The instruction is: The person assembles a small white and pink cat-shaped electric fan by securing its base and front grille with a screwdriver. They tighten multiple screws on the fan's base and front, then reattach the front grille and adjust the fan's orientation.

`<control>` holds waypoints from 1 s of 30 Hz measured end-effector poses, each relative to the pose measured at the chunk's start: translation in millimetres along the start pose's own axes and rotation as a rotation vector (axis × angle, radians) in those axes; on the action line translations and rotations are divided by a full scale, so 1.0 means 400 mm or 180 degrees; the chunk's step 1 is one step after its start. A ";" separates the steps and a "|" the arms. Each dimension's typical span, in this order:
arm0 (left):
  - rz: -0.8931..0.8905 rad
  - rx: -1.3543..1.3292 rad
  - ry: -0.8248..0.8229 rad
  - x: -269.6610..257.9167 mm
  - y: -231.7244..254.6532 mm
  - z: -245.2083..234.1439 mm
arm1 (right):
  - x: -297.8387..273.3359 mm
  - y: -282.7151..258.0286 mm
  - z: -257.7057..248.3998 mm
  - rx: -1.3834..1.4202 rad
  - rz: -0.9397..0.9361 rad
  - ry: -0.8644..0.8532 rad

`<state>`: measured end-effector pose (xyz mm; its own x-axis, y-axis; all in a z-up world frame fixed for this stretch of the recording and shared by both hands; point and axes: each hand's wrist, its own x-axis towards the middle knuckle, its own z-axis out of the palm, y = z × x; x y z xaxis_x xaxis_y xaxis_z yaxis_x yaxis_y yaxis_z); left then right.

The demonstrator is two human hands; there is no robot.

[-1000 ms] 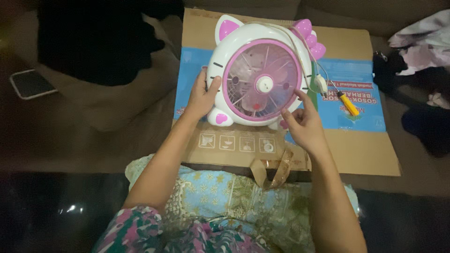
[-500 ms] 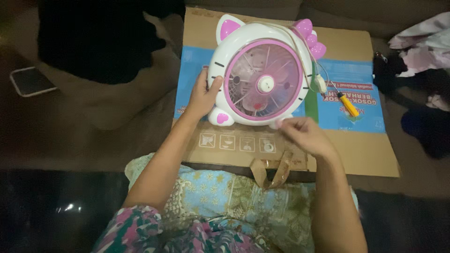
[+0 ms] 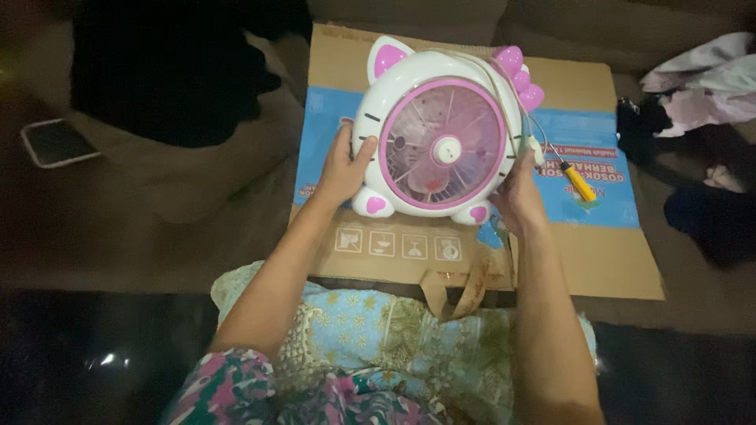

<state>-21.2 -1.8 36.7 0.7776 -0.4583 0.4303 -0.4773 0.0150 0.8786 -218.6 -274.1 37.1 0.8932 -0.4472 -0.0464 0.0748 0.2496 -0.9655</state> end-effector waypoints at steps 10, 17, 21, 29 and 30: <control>-0.0155 -0.0606 -0.0136 0.035 0.072 -0.038 | -0.073 -0.069 0.045 0.0516 -0.0866 -0.0151; 0.0238 -0.0720 -0.0237 0.039 0.120 -0.033 | -0.116 -0.110 0.034 0.0658 -0.1120 -0.0352; 0.0192 -0.0859 -0.0404 0.044 0.104 -0.042 | -0.116 -0.093 0.017 0.0490 -0.0951 -0.0054; -0.0093 -0.1316 -0.0914 0.060 0.037 -0.095 | -0.130 -0.055 0.014 -0.1344 -0.1646 -0.0079; -0.0131 -0.1346 -0.0973 0.060 0.028 -0.099 | -0.131 -0.049 0.015 -0.1309 -0.1530 -0.0046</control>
<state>8.2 22.7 65.2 0.6072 -0.7035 0.3692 -0.1929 0.3202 0.9275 -264.2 -250.2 60.2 0.8084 -0.4149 0.4176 0.2951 -0.3282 -0.8973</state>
